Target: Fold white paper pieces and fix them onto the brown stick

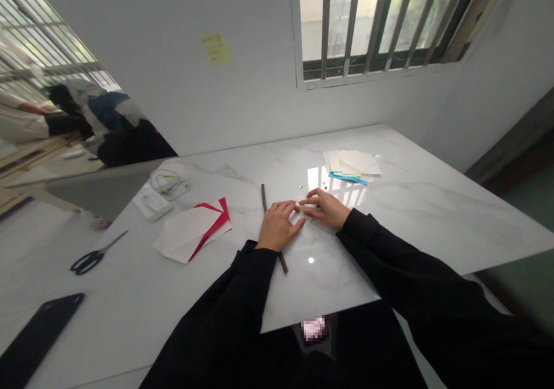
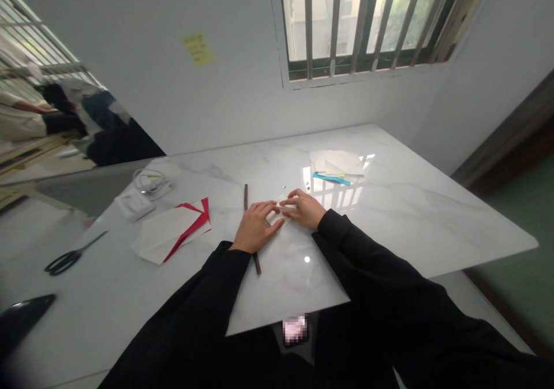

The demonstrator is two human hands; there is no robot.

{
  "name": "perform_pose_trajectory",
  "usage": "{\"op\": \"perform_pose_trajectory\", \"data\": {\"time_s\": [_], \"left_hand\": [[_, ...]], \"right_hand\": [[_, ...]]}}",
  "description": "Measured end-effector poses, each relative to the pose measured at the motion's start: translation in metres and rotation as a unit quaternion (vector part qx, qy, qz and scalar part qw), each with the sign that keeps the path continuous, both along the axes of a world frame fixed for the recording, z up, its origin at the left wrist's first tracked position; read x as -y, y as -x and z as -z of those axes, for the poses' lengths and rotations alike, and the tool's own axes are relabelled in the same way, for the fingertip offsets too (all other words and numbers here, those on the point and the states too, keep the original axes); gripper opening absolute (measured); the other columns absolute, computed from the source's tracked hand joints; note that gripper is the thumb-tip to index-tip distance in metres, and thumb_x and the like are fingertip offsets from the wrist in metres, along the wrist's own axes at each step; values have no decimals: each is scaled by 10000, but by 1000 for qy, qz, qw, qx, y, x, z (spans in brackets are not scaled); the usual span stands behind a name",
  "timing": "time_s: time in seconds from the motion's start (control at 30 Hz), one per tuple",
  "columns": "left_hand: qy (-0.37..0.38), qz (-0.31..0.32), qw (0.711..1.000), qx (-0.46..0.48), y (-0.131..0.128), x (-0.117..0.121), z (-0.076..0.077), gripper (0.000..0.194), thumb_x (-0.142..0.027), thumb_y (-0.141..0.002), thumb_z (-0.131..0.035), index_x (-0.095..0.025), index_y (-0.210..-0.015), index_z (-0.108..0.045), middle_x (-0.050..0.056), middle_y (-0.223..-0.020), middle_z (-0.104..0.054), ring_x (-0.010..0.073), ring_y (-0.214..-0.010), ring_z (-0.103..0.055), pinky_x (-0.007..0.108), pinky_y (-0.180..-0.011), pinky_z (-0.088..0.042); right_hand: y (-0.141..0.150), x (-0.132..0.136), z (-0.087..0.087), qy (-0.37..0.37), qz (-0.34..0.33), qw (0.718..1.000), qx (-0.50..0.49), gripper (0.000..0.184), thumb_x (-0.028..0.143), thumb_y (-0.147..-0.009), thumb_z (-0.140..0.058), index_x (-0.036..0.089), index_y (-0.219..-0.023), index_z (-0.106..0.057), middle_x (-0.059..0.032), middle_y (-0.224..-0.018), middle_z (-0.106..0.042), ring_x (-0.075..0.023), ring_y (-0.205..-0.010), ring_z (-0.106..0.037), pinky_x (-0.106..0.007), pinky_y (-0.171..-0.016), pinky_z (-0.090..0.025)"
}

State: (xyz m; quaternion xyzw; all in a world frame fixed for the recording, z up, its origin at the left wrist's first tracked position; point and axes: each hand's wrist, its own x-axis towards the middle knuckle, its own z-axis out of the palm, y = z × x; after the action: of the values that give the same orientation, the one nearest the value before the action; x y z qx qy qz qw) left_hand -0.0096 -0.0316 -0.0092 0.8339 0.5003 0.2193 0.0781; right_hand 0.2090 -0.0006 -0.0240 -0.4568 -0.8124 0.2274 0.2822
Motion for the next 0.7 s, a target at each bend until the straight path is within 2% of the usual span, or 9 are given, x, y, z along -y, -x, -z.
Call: {"op": "perform_pose_trajectory", "data": {"time_s": [0.07,0.17,0.27,0.4,0.57,0.7], "left_hand": [[-4,1,1000,4,1,-1,1,187,-339,-934,-742,-237,-1083,-691,61,-1358,-703,294,-1298,-585,484,-1161,-435],[-4,7,1000,4,1,-2,1,197,-344,-930,-740,-236,-1085,-684,69,-1301,-712,294,-1259,-601,486,-1143,-449],[-5,-1,1000,9,2,-2,1,283,-349,-925,-744,-232,-1170,-664,72,-1240,-726,298,-1209,-616,489,-1110,-473],[-12,3,1000,20,2,-2,2,459,-334,-919,-755,-232,-1346,-622,74,-1300,-719,298,-1225,-613,485,-1114,-476],[-9,11,1000,13,2,-2,4,267,-349,-927,-760,-258,-1175,-719,55,-1308,-718,296,-1257,-605,488,-1152,-447],[-5,6,1000,12,2,-3,3,248,-356,-929,-761,-254,-1154,-733,59,-1320,-714,295,-1270,-598,491,-1159,-443]], "right_hand": [[0,-1,1,1,-3,1000,-1,304,329,-1044,-660,221,-1292,-799,-127,-1287,-628,-142,-858,-658,-347,-965,-535],[-1,-2,1,0,0,1000,7,296,321,-1077,-603,237,-1272,-810,-114,-1236,-647,-140,-842,-655,-348,-962,-532],[-1,-1,0,-3,-1,1000,11,269,276,-1045,-653,240,-1257,-815,-112,-1225,-653,-132,-803,-638,-335,-919,-537],[-1,0,-2,-3,-5,1000,7,286,206,-977,-731,224,-1249,-816,-112,-1212,-658,-134,-807,-629,-317,-880,-534],[-1,0,-2,-8,1,1000,-3,266,182,-936,-761,231,-1187,-833,-95,-1174,-673,-126,-778,-616,-314,-872,-525],[-6,-2,-7,-1,2,1000,2,234,163,-881,-797,219,-1103,-846,-71,-1088,-702,-115,-737,-603,-296,-843,-508]]}}
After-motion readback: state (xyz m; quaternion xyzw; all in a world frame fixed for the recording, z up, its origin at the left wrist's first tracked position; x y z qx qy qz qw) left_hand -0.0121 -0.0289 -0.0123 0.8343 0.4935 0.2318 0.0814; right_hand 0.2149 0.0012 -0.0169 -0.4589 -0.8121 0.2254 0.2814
